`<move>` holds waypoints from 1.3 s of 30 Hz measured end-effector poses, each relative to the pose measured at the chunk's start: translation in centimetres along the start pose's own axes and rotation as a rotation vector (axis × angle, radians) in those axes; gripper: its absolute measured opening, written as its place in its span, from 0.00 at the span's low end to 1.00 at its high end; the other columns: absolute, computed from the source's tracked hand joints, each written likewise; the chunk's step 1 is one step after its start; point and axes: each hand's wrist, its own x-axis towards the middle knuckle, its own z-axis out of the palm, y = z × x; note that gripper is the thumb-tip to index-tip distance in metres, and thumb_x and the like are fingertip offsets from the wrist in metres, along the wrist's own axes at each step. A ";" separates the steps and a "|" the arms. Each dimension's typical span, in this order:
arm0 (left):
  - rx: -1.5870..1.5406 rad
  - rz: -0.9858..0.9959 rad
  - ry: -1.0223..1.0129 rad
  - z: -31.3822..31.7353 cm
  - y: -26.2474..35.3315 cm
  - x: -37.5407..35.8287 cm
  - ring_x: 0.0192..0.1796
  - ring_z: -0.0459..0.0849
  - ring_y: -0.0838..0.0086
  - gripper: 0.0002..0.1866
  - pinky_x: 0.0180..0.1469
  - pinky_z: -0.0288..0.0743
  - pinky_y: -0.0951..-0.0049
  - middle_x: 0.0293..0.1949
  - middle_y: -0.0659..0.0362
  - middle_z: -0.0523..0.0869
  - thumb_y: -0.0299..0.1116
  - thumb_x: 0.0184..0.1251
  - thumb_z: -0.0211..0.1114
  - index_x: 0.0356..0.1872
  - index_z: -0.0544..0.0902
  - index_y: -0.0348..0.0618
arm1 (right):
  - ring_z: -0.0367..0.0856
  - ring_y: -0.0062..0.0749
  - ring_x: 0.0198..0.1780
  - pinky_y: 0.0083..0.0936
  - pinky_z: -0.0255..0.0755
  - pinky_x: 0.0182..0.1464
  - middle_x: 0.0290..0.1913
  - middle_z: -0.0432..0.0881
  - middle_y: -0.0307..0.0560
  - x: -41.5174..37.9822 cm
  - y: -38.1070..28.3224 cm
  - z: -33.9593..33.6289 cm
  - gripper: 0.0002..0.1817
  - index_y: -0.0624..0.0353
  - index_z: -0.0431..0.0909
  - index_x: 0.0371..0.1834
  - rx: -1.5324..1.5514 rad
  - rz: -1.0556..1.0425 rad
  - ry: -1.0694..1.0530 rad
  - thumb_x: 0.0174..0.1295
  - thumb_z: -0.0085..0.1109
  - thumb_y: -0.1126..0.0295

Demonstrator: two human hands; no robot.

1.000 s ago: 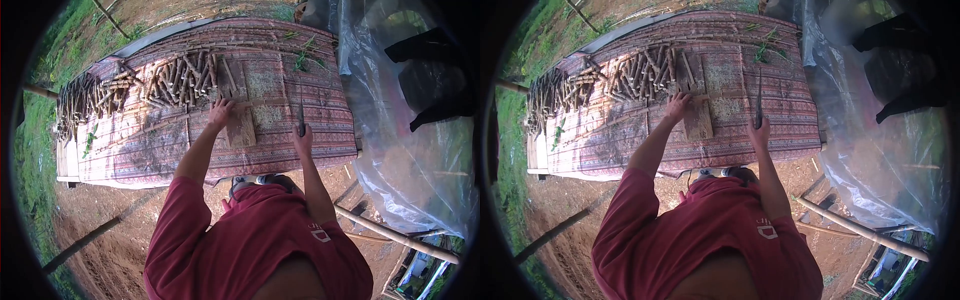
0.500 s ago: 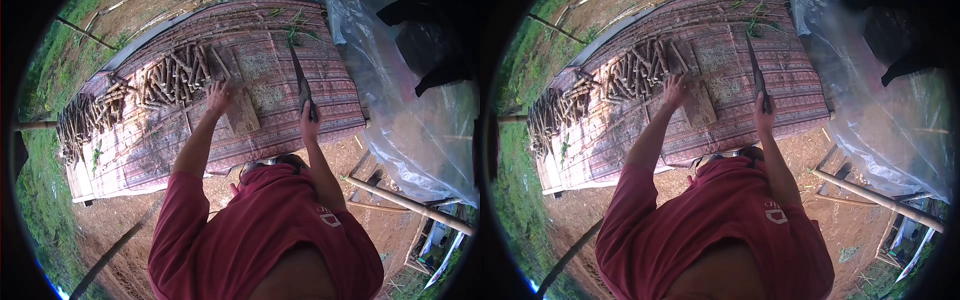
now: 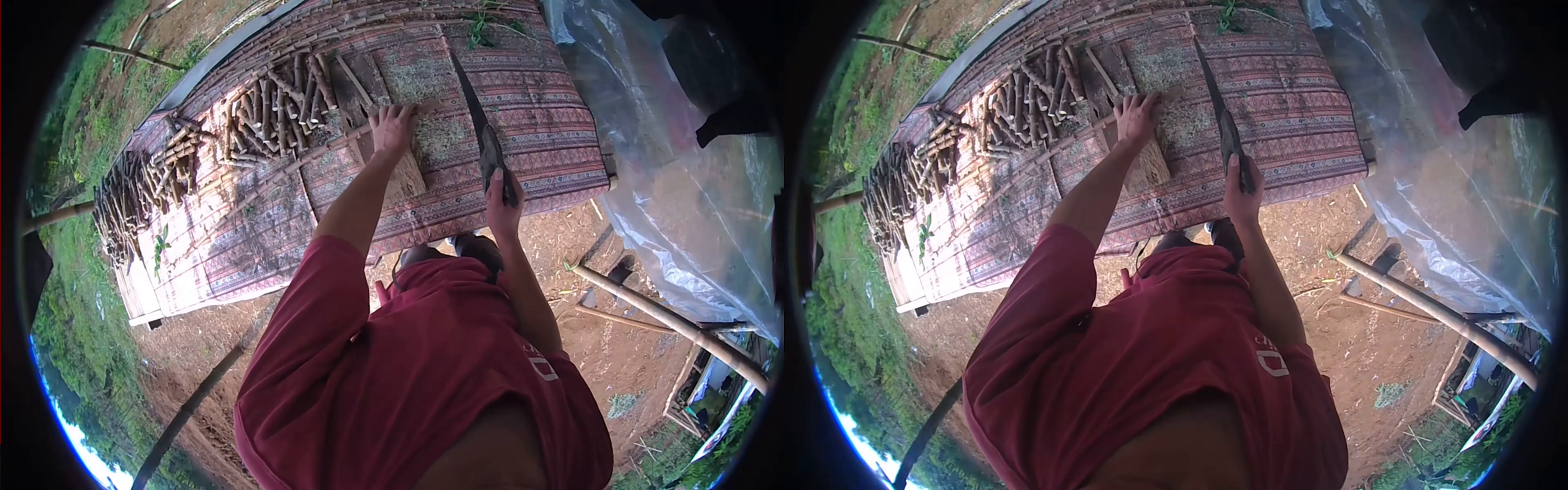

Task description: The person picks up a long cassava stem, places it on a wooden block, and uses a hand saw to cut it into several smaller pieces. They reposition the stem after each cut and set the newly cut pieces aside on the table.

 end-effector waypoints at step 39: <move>0.158 -0.445 0.149 1.0 2.9 1.6 0.60 0.74 0.62 0.18 0.67 0.55 0.47 0.47 0.58 0.84 0.49 0.70 0.54 0.38 0.88 0.51 | 0.62 0.24 0.17 0.30 0.55 0.21 0.16 0.65 0.42 -3.0 4.3 1.7 0.19 0.61 0.69 0.24 -0.218 -0.182 -0.154 0.73 0.62 0.68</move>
